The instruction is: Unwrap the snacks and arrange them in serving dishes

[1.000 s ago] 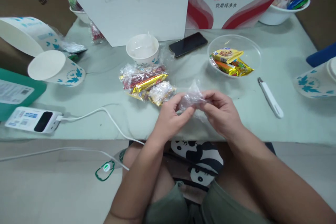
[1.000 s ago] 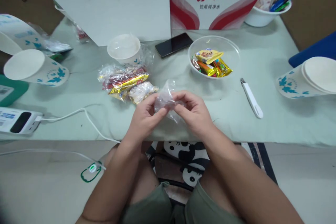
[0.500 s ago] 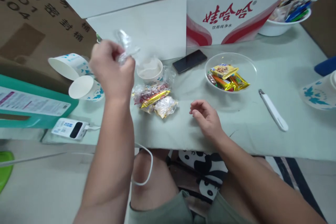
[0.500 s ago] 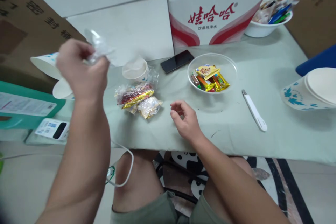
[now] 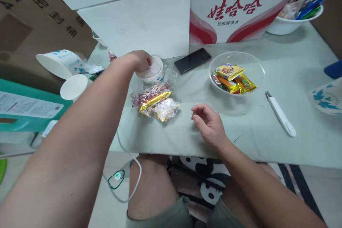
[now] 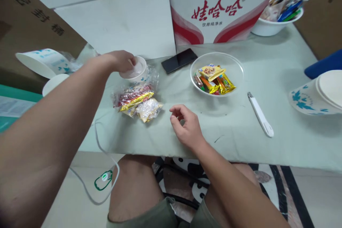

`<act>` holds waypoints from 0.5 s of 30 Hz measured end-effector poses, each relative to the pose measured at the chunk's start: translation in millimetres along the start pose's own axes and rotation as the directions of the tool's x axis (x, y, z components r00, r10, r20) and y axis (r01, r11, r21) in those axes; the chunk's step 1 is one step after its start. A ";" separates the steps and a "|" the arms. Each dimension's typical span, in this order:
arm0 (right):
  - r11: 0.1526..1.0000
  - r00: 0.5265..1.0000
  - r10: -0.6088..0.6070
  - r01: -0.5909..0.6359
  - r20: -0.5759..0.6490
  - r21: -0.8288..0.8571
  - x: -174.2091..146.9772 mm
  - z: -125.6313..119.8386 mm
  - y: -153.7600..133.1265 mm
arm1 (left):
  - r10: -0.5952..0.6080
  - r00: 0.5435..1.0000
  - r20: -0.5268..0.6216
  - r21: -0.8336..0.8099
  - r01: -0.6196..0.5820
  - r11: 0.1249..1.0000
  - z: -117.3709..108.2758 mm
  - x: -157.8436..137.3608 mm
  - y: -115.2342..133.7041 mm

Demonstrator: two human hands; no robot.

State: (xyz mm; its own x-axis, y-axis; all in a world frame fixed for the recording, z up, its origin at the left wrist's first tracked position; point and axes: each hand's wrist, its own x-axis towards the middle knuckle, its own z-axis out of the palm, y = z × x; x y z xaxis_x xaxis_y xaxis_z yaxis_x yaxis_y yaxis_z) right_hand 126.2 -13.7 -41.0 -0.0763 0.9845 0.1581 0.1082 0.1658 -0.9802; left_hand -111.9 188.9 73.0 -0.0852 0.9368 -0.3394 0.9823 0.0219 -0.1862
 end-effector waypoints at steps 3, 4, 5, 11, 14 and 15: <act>0.999 1.000 -0.021 0.021 0.001 -0.026 0.7 1.4 -1.3 | -0.046 0.997 -0.064 0.077 0.051 0.996 5.4 1.0 7.4; 0.999 1.000 -0.029 0.029 0.003 -0.036 0.6 1.8 -1.9 | -0.058 0.995 -0.083 0.086 0.065 0.994 7.5 0.2 10.0; 0.998 0.999 -0.037 0.037 0.006 -0.047 0.5 2.1 -2.6 | -0.064 0.994 -0.091 0.092 0.073 0.993 9.0 -0.5 12.1; 0.992 0.998 -0.060 0.061 0.018 -0.111 -0.6 1.7 -6.2 | -0.037 0.999 0.027 0.052 0.036 0.998 3.3 6.8 10.5; 0.990 0.998 -0.063 0.066 0.032 -0.126 -0.7 0.9 -6.6 | -0.028 0.997 0.073 0.013 0.028 1.000 4.5 13.2 7.6; 0.989 0.997 -0.062 0.066 0.034 -0.131 -0.7 0.6 -6.6 | -0.015 0.996 0.083 -0.004 0.015 1.000 7.1 14.3 7.6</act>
State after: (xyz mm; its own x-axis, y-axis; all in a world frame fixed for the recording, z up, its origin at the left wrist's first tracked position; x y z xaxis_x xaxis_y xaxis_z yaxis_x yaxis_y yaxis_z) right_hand 124.9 -15.5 -34.6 -0.1167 0.9697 0.2146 0.2318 0.2367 -0.9435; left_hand -106.9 200.0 60.2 -0.1132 0.9040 -0.4122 0.9815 0.0372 -0.1880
